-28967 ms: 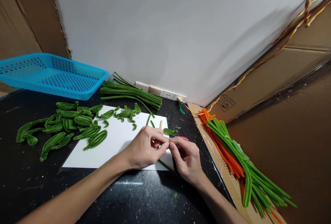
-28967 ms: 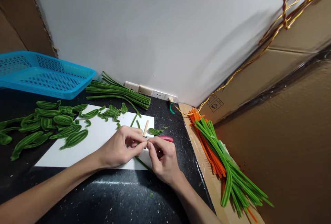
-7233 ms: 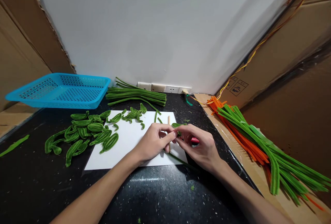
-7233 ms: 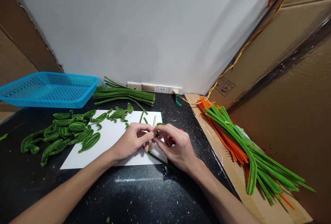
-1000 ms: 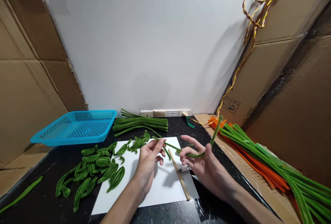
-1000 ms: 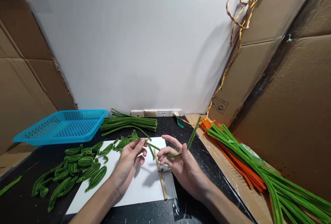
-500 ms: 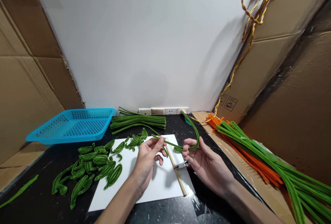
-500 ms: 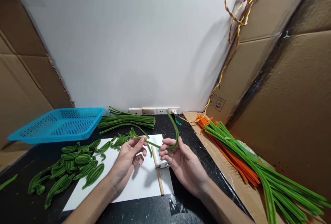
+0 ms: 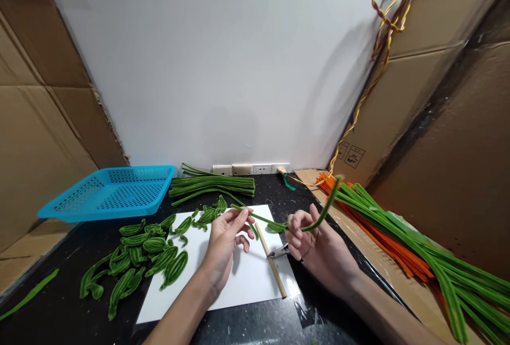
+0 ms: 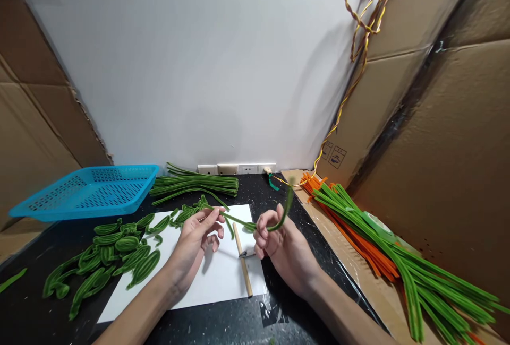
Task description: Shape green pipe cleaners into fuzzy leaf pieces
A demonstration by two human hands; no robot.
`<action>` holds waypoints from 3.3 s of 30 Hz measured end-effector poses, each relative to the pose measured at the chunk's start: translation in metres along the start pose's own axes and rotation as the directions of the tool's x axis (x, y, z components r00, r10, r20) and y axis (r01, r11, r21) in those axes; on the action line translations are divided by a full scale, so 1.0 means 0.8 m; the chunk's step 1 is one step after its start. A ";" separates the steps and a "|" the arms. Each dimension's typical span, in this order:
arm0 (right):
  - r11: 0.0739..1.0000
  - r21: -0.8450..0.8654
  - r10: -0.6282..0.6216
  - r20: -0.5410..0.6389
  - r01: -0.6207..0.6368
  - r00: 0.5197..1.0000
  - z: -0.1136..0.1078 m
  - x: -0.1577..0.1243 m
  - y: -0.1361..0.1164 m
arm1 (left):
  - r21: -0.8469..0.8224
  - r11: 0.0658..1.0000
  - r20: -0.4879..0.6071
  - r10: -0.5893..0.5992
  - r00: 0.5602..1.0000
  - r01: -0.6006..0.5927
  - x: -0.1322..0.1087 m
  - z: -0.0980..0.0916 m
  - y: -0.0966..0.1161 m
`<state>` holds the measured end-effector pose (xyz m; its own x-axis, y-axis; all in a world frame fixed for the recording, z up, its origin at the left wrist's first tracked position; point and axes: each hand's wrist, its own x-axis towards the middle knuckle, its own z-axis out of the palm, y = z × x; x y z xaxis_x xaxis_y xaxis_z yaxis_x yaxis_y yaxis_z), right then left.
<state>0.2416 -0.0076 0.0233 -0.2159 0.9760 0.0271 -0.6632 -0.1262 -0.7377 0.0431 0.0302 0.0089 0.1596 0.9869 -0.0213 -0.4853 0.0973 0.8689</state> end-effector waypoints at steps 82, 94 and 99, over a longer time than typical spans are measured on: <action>-0.143 -0.738 -0.654 0.570 0.659 0.496 -0.028 -0.022 0.011 | 0.331 0.925 0.397 -0.315 0.862 0.186 -0.010 0.005 -0.014; -0.297 -0.758 -0.600 0.621 0.580 0.504 -0.019 -0.011 -0.002 | 0.142 0.955 0.294 -0.293 0.910 0.261 -0.007 0.004 -0.023; -0.226 -0.810 -0.525 0.569 0.541 0.633 -0.016 -0.007 -0.004 | 0.127 0.982 0.182 -0.163 0.970 0.141 0.003 -0.004 -0.021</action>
<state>0.2545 -0.0105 0.0167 -0.1965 0.5835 0.7880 0.6137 0.6999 -0.3653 0.0487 0.0311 -0.0076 0.3901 0.9179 -0.0727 -0.3447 0.2189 0.9128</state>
